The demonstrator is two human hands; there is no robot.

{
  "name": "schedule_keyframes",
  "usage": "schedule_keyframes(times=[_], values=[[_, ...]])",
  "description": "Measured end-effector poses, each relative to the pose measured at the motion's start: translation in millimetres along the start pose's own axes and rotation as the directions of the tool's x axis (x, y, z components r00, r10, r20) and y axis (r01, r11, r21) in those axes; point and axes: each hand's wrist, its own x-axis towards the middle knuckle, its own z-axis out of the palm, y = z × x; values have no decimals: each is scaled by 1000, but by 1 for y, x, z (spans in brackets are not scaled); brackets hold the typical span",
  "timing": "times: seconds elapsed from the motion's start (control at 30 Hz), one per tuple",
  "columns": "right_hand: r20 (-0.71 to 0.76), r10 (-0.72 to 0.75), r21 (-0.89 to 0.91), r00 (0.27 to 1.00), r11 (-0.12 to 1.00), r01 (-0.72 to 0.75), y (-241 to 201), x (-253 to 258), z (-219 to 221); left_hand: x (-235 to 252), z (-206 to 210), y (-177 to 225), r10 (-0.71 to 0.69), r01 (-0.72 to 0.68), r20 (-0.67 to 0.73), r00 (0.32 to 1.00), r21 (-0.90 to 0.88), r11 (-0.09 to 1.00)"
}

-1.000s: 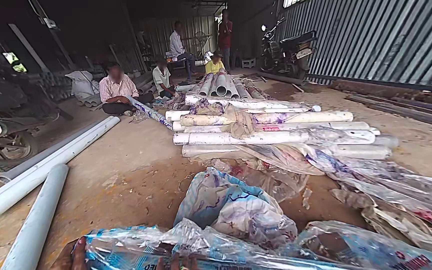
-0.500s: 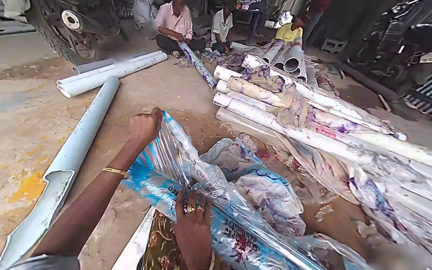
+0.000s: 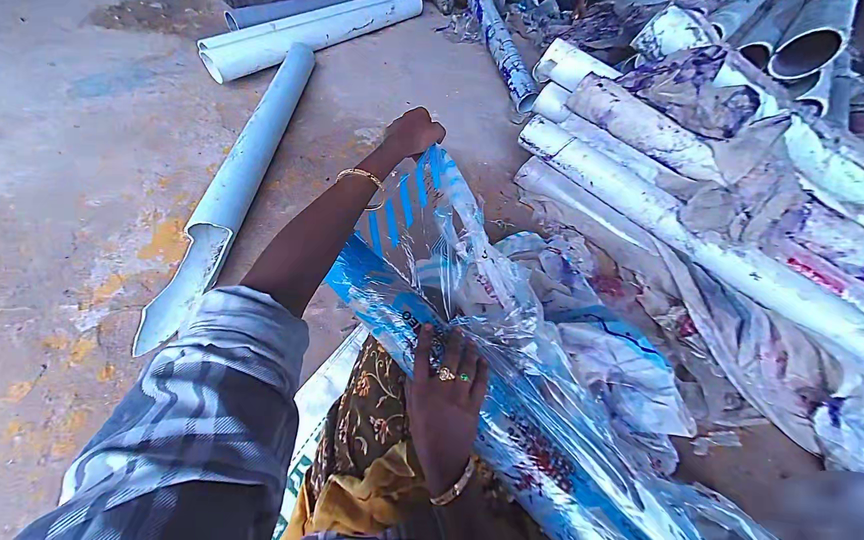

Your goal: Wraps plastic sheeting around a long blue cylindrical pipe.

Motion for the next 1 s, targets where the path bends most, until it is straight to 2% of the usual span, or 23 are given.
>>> schedule_keyframes(times=[0.1,0.17,0.2,0.27,0.3,0.33,0.4,0.47,0.53,0.7,0.83,1.0], values=[[26,7,34,1000,999,-8,3,3,-1,-5,-32,-1,48,-50,-78,996,-28,998],[38,20,66,999,998,-23,3,4,-1,-37,-46,-4,188,-187,-88,978,21,982],[29,27,75,999,997,-29,4,5,0,-58,-42,-8,314,-312,-69,947,31,949],[-15,42,83,999,996,-40,5,9,2,-104,-14,-17,564,-562,75,822,-46,826],[-32,46,80,998,996,-44,5,10,2,-126,6,-21,624,-611,212,752,-130,781],[-43,47,74,998,996,-43,4,10,2,-148,26,-25,626,-614,363,690,-165,772],[-71,39,64,997,997,-34,2,7,2,-179,56,-26,486,-566,599,636,-65,822],[-106,37,68,994,997,-30,1,5,4,-189,79,-27,441,-587,644,625,16,809],[-110,46,74,993,997,-38,2,4,4,-189,89,-26,478,-603,610,632,1,797],[-114,31,9,993,1000,-30,-4,-3,-1,-177,97,-16,490,-576,530,692,-3,818],[-107,-5,51,994,999,10,-20,-21,-2,-154,110,6,528,-556,417,740,-63,829],[-27,-41,44,999,998,42,-18,-32,3,-137,118,37,428,-460,507,748,-69,885]])
